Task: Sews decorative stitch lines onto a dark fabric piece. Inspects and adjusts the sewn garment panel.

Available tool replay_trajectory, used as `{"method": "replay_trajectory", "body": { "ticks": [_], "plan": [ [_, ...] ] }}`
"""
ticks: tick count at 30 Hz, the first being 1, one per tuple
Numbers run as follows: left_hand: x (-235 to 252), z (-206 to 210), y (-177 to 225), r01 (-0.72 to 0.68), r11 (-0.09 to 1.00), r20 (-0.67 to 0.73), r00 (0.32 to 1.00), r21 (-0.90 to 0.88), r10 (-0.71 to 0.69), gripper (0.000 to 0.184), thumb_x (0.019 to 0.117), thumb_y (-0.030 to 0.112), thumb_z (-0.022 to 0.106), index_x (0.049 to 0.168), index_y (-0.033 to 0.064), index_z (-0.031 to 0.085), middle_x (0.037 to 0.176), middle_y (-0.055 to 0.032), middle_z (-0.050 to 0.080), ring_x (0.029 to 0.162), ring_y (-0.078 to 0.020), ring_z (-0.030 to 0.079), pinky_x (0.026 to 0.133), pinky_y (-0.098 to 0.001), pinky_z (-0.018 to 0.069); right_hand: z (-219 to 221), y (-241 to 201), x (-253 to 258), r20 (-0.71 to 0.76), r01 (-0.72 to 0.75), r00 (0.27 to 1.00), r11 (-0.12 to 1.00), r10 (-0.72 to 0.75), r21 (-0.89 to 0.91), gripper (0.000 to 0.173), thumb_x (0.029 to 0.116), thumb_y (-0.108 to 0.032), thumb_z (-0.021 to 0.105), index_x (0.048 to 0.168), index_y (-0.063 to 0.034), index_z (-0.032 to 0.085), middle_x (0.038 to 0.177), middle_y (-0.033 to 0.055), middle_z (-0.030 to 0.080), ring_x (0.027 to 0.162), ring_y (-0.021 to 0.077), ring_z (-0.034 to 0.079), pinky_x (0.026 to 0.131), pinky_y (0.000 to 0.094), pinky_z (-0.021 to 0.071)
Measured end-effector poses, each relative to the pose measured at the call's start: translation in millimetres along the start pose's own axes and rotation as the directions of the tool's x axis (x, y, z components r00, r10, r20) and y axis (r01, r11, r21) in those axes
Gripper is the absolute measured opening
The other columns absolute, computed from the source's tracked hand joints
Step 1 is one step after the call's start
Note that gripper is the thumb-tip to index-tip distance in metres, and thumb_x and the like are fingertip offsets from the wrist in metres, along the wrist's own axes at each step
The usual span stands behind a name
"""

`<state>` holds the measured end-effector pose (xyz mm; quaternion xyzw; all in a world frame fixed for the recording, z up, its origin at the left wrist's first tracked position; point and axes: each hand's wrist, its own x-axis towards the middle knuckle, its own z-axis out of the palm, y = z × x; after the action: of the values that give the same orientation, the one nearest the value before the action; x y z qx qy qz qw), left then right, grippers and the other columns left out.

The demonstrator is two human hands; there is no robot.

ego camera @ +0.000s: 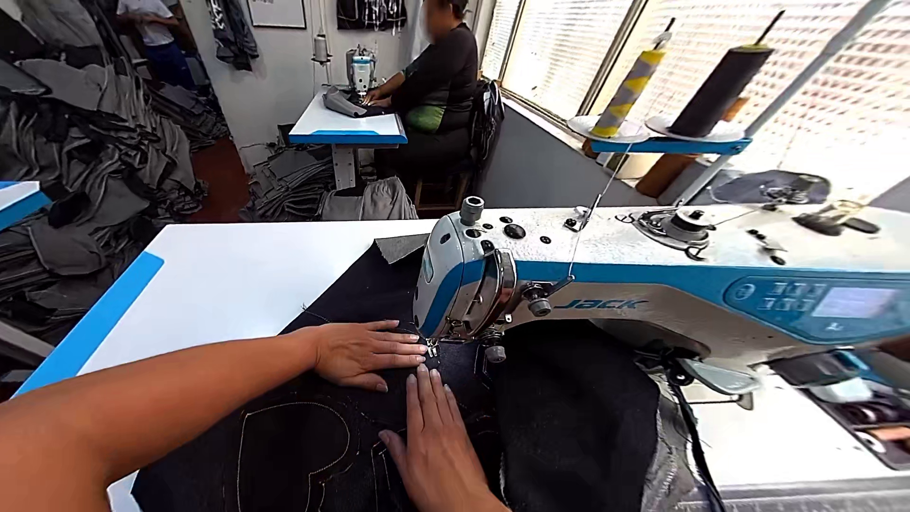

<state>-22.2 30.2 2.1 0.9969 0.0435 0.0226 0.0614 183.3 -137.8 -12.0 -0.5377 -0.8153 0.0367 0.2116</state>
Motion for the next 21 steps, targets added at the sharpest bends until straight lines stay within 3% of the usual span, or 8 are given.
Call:
{"method": "replay_trajectory", "body": {
  "ticks": [2,9,21],
  "plan": [
    [-0.5,6.1,7.3,0.05,0.999,-0.05,0.997,-0.014,-0.051,0.062,0.1097,0.046,0.028,0.158,0.0093,0.039,0.164,-0.0072,0.038,0.156,-0.0221,0.027,0.128,-0.0498,0.0153,17.4,15.7,-7.3,-0.139,0.074,0.987,0.994,-0.084,-0.078,0.068,0.0998,-0.047,0.049,0.136,0.0097,0.059,0.145,0.0273,0.056,0.135,0.0423,0.056,0.113,0.0535,0.0428],
    [7.5,13.9,50.0,0.315,0.949,-0.098,0.944,-0.034,-0.316,0.063,0.1097,0.05,0.028,0.159,0.0111,0.038,0.165,-0.007,0.037,0.156,-0.0212,0.027,0.128,-0.048,0.0182,-0.6,73.0,-8.7,-0.044,0.34,0.939,0.94,-0.341,-0.036,0.066,0.1002,-0.045,0.049,0.142,0.0052,0.055,0.148,0.0209,0.056,0.138,0.0344,0.054,0.115,0.0468,0.0419],
    [9.1,12.6,53.6,0.353,0.935,-0.074,0.932,-0.042,-0.355,0.064,0.1095,0.05,0.029,0.16,0.0116,0.036,0.166,-0.0064,0.035,0.157,-0.0203,0.024,0.128,-0.0474,0.0148,-1.2,80.5,-5.5,-0.039,0.385,0.921,0.921,-0.388,-0.061,0.066,0.1023,-0.047,0.043,0.142,0.0046,0.056,0.148,0.0195,0.056,0.138,0.0335,0.055,0.116,0.0453,0.0414]
  ]
}}
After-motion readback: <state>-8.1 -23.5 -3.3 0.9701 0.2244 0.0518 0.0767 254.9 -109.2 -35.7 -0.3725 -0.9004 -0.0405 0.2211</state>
